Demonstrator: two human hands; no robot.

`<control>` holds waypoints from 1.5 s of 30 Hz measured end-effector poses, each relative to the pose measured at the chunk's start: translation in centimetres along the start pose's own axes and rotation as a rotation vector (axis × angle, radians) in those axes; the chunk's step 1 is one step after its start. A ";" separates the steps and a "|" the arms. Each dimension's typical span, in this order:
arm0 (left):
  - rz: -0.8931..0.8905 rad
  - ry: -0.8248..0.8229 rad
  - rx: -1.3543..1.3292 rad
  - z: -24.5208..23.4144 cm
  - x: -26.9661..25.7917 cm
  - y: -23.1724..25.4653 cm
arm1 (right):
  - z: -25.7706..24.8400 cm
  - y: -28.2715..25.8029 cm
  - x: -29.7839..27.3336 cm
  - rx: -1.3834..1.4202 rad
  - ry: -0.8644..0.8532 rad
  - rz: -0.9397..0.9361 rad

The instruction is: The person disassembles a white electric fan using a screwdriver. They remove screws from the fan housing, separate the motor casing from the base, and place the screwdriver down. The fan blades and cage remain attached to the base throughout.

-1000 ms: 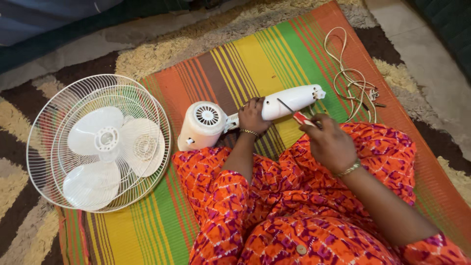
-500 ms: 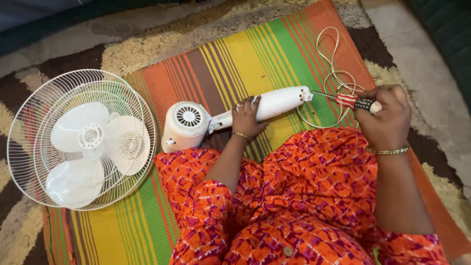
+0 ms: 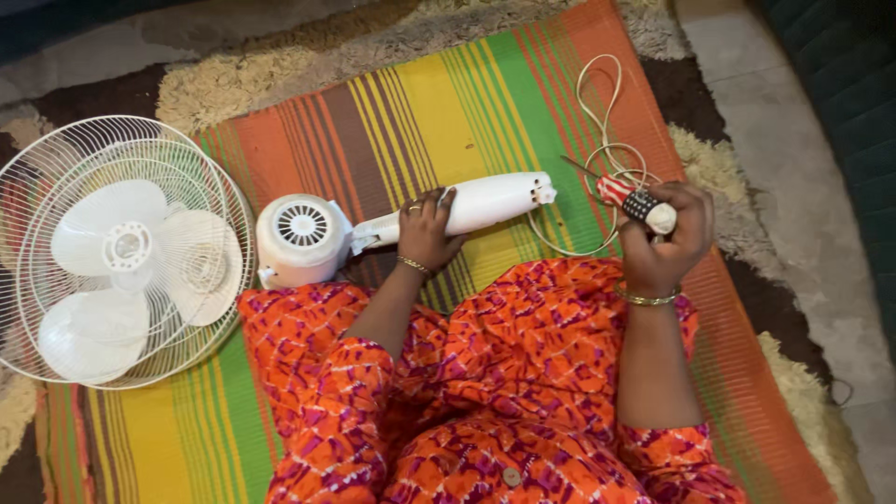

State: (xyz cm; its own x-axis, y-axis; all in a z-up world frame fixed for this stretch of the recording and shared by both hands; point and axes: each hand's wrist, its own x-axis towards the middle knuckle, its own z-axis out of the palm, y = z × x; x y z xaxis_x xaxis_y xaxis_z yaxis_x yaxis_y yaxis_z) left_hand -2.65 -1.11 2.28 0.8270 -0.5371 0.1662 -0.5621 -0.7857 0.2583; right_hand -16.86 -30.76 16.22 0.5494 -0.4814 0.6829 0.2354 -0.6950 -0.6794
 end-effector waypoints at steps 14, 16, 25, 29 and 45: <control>-0.127 -0.069 0.066 0.1 1.7 0.1 | -2.1 0.6 -1.0 0.291 -0.002 0.064; -0.138 -0.070 0.071 0.2 1.8 0.0 | -1.6 0.1 -1.0 0.229 -0.043 0.057; -0.093 0.047 0.081 1.5 1.0 -0.1 | -0.5 -1.0 -1.1 0.097 -0.130 -0.039; -0.087 0.058 0.073 1.5 0.7 0.1 | 0.0 -0.8 -1.7 0.056 -0.147 -0.031; -0.076 -0.006 0.194 1.9 1.2 -0.2 | 1.3 -1.7 -2.1 -0.065 -0.297 -0.232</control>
State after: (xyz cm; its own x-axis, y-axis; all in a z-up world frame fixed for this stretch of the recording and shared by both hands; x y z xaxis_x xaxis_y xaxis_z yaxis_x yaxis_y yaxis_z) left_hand -1.53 -2.15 0.64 0.8672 -0.4756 0.1474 -0.4899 -0.8679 0.0819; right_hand -17.41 -27.84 15.58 0.6978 -0.1381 0.7029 0.3347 -0.8047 -0.4904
